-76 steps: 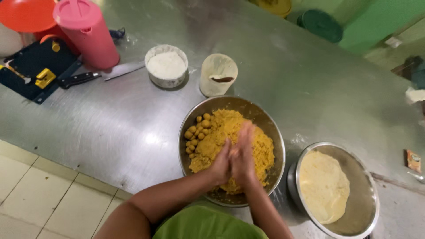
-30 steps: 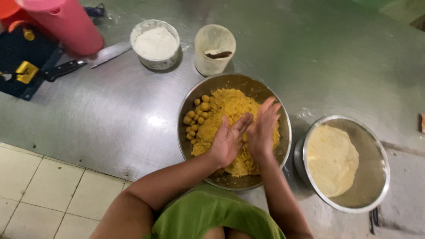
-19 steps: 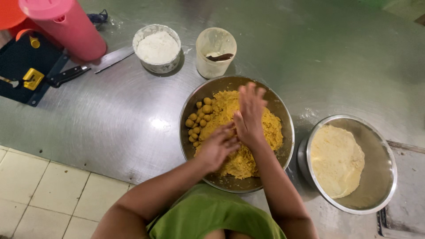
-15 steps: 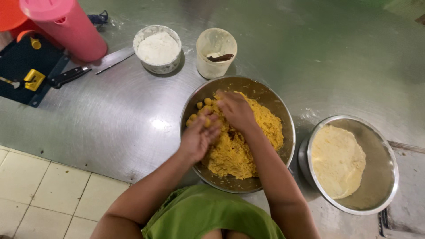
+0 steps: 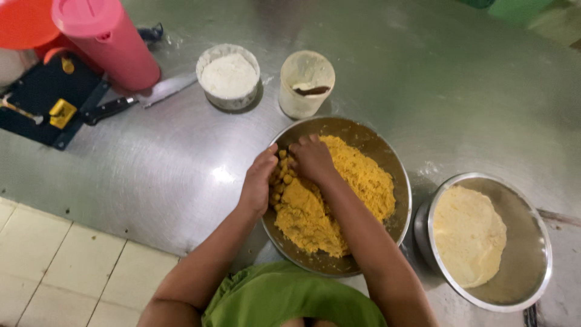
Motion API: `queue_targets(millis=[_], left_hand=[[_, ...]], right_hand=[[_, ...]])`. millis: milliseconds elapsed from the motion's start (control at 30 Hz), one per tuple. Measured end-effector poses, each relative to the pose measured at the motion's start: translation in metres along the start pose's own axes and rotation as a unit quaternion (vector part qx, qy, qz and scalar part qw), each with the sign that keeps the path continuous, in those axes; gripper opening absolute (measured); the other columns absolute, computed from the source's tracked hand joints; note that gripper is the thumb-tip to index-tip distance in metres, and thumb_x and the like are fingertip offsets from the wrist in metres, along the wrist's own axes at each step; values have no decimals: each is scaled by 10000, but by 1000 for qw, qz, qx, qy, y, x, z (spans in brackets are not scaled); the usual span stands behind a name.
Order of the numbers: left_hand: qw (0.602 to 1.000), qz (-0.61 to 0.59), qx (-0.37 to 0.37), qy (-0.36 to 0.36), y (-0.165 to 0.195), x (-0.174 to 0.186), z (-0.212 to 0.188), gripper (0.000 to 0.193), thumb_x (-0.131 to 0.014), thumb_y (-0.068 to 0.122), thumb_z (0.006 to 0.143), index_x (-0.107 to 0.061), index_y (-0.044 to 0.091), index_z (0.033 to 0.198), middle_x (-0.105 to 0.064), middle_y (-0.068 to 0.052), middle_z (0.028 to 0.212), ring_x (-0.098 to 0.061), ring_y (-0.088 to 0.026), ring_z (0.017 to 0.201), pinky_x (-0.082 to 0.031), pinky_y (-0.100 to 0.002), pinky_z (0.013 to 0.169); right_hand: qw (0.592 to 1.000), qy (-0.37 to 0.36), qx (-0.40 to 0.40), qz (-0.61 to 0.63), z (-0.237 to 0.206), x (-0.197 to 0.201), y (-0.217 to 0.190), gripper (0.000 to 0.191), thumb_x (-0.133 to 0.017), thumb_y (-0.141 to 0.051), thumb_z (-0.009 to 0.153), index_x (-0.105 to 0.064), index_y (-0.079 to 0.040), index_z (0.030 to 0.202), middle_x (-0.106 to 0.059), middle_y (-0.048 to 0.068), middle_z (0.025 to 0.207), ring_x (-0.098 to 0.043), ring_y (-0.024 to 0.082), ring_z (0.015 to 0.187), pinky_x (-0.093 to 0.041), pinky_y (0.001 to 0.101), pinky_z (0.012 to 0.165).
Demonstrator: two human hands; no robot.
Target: The person pinches portions of a yellow crumbly dough mixture from a large metal bowl and rolls each portion between both palms into a round ball, placing the finished balls in a pile at the edge of the bowl. A second bowl of pale batter and a small bowl of white powder sit on the steel worktable.
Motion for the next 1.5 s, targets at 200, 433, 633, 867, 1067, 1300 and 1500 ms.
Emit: queue_targets(millis=[200, 433, 633, 867, 1067, 1300, 1500], left_hand=[[974, 184, -125, -31, 9, -20, -1, 410, -545, 98, 1020, -570, 11, 1420, -542, -53, 1481, -508, -164, 1358, -393, -304, 1134], [997, 54, -45, -11, -8, -21, -4, 409, -549, 107, 1012, -572, 26, 1411, -603, -75, 1421, -560, -167, 1293, -423, -299, 1098], [1000, -15, 4, 0, -20, -31, -10, 470, -580, 89, 985, -525, 65, 1451, -609, -69, 1348, -583, -187, 1207, -490, -290, 1003], [983, -24, 158, -93, -66, -63, -32, 447, -664, 182, 974, -586, 53, 1394, -700, -69, 1184, -694, -163, 1024, -606, -283, 847], [973, 25, 186, -132, -95, -78, -31, 297, -716, 105, 950, -704, -28, 1215, -753, -96, 1040, -713, -134, 850, -609, -226, 737], [967, 50, 232, -89, -88, -76, -35, 252, -742, 93, 922, -715, -40, 1134, -755, -140, 1018, -709, -172, 815, -624, -258, 759], [966, -98, 223, -88, -71, -67, -35, 287, -669, 96, 932, -672, -48, 1180, -702, -149, 1108, -723, -209, 952, -656, -292, 828]], right_hand=[[996, 19, 25, 81, 1, -2, 3, 223, -783, -254, 820, -727, -143, 1006, -744, 85, 1021, -626, 350, 1024, -513, 468, 898], [984, 47, 39, 168, -1, -2, 6, 358, -771, -203, 755, -718, -136, 1103, -754, 91, 972, -649, 333, 974, -526, 455, 842], [965, 96, 9, 245, -30, 11, 24, 393, -767, -221, 813, -716, -77, 1175, -705, 140, 1085, -676, 296, 994, -544, 398, 865], [911, 100, -103, 387, -131, 5, 43, 307, -768, -230, 863, -782, -77, 1129, -736, 72, 1082, -713, 177, 971, -570, 303, 839], [888, 166, -182, 388, -170, -27, 64, 219, -794, -130, 854, -798, -29, 1048, -769, 77, 1003, -730, 146, 866, -594, 289, 768], [818, 139, -257, 495, -180, -63, 95, 182, -770, -57, 882, -771, 6, 1053, -756, 84, 929, -700, 150, 818, -586, 297, 740], [654, 172, -220, 703, -180, -73, 113, 226, -690, 16, 907, -715, 43, 1130, -734, 77, 967, -692, 151, 855, -580, 315, 792]])
Point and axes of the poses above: each hand's wrist, its own z-axis towards the middle knuckle, its own x-axis out of the back of the hand, y = z × x, the point moved 3 cm from there along z, towards the middle knuckle
